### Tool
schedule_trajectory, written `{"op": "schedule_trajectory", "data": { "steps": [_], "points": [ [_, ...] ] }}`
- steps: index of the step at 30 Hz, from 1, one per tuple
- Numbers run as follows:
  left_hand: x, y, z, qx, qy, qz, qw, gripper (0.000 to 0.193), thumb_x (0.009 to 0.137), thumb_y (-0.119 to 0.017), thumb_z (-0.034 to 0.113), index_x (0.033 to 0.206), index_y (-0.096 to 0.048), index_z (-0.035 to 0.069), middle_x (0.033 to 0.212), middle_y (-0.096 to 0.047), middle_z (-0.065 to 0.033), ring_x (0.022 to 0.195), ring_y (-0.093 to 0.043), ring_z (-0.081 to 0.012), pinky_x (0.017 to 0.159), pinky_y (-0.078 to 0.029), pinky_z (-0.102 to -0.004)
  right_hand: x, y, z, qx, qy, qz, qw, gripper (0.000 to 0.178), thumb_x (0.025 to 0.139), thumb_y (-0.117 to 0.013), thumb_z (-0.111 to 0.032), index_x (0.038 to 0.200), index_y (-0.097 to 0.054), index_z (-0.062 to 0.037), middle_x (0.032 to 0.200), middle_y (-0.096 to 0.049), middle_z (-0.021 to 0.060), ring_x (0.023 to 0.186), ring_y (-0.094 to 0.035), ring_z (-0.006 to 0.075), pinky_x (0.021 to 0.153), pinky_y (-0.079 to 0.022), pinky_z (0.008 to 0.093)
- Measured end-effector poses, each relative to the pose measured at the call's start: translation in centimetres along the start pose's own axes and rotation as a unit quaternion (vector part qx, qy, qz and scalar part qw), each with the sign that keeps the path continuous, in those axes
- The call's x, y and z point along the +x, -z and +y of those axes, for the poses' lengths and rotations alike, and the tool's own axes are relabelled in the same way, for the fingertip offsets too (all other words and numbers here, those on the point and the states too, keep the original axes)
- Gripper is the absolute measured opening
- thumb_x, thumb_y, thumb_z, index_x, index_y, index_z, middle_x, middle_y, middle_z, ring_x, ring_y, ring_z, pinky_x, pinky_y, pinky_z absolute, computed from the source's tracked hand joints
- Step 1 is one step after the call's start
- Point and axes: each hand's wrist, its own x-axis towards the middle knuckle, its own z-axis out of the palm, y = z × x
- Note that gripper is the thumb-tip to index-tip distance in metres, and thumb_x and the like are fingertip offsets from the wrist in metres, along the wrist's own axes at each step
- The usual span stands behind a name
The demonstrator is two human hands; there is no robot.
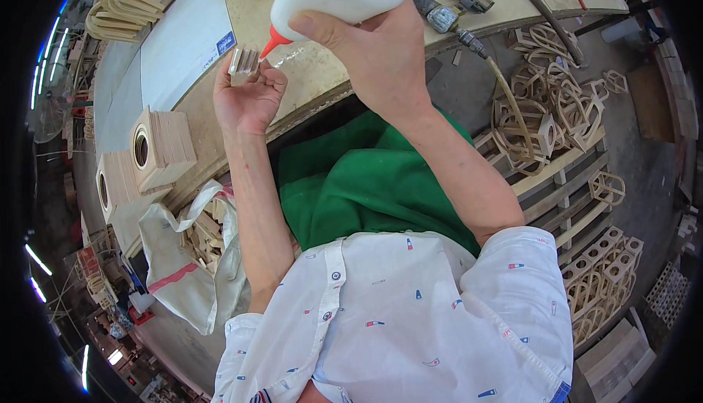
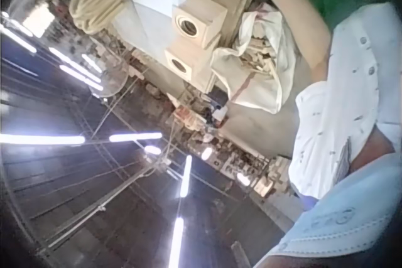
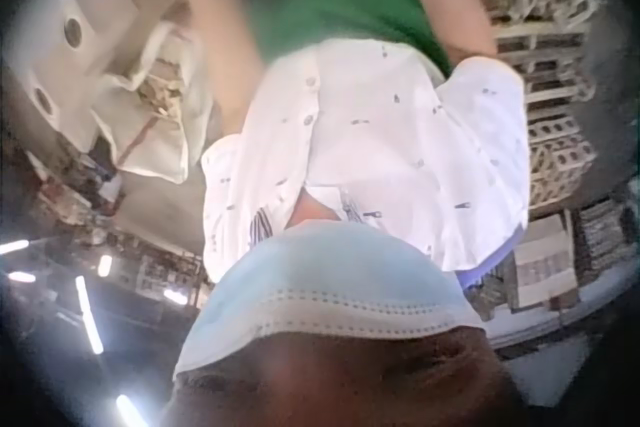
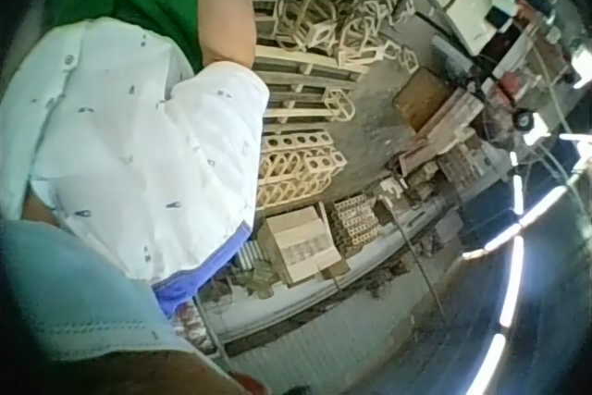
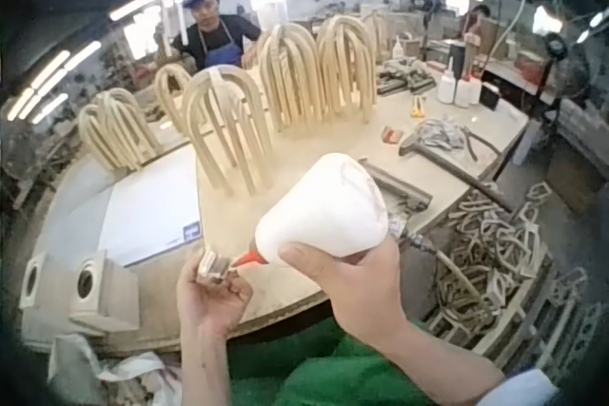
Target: The person assembles a wooden chair frame by applying glue to small wooden blocks and attaching them to the chair legs. They use a pneumatic nail gun to secure the blocks in place, repeating the process for multiple joints on the chair frame.
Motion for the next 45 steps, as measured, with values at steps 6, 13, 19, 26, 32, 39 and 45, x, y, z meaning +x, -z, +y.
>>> {"op": "schedule_trajectory", "data": {
  "steps": [6,13,19,26,32,39,45],
  "points": [
    [-0.2,-0.5,-0.4,-0.010,-0.007,0.015,1.000,0.040,0.083,-0.068,0.022,0.105,-0.047,-0.004,0.094,-0.057,-0.0157,0.076,-0.055,-0.0236,0.067,-0.049,-0.0358,-0.2,-0.4,0.6,-0.014,-0.005,-0.038,0.999,0.031,0.079,-0.079,-0.010,0.104,-0.064,0.0001,0.095,-0.068,0.0035,0.087,-0.062,0.0109,0.076,-0.049,0.0256],
    [-0.1,-0.4,-0.4,-0.012,0.006,-0.004,1.000,0.041,0.083,-0.067,0.020,0.108,-0.046,-0.004,0.098,-0.057,-0.0153,0.080,-0.057,-0.0240,0.068,-0.049,-0.0365,-0.4,-0.6,0.8,-0.030,-0.014,-0.040,0.999,0.031,0.079,-0.079,-0.010,0.104,-0.064,0.0008,0.095,-0.068,0.0044,0.086,-0.063,0.0115,0.076,-0.050,0.0262],
    [-0.1,-0.4,-0.4,0.001,0.006,-0.010,1.000,0.042,0.083,-0.067,0.019,0.110,-0.045,-0.004,0.100,-0.056,-0.0157,0.082,-0.058,-0.0250,0.069,-0.049,-0.0367,-0.1,-0.5,0.9,-0.055,-0.016,-0.035,0.998,0.031,0.079,-0.079,-0.010,0.104,-0.065,0.0007,0.096,-0.069,0.0044,0.087,-0.063,0.0114,0.076,-0.050,0.0259],
    [-0.4,-0.8,-0.8,0.005,-0.008,0.008,1.000,0.036,0.083,-0.067,0.020,0.103,-0.050,-0.003,0.092,-0.058,-0.0151,0.077,-0.059,-0.0232,0.067,-0.049,-0.0349,0.1,-0.3,0.8,-0.046,-0.030,-0.029,0.998,0.031,0.079,-0.079,-0.010,0.104,-0.065,0.0004,0.096,-0.069,0.0037,0.087,-0.063,0.0108,0.076,-0.050,0.0255],
    [-0.3,-0.3,-0.6,0.009,-0.003,0.007,1.000,0.035,0.083,-0.067,0.021,0.104,-0.051,-0.002,0.095,-0.058,-0.0149,0.077,-0.059,-0.0233,0.066,-0.048,-0.0351,0.6,0.1,0.7,-0.076,0.004,-0.014,0.997,0.031,0.079,-0.080,-0.010,0.104,-0.065,0.0002,0.096,-0.068,0.0034,0.087,-0.062,0.0100,0.076,-0.050,0.0249],
    [-0.4,0.4,0.6,0.033,0.003,-0.044,0.998,0.027,0.086,-0.064,0.020,0.103,-0.055,0.003,0.094,-0.060,-0.0129,0.083,-0.059,-0.0248,0.072,-0.048,-0.0375,2.3,1.5,-0.1,0.082,0.023,0.020,0.996,0.032,0.082,-0.075,-0.008,0.110,-0.062,0.0010,0.101,-0.068,0.0065,0.093,-0.066,0.0177,0.083,-0.054,0.0323],
    [-2.1,4.4,4.0,0.201,-0.064,-0.005,0.977,0.033,0.093,-0.059,0.021,0.123,-0.057,0.008,0.113,-0.064,-0.0125,0.103,-0.060,-0.0241,0.089,-0.045,-0.0418,5.4,7.2,-1.6,0.104,-0.087,0.066,0.989,0.044,0.095,-0.059,-0.026,0.126,-0.046,0.0025,0.111,-0.061,0.0132,0.097,-0.065,0.0269,0.084,-0.056,0.0441]
  ]
}}
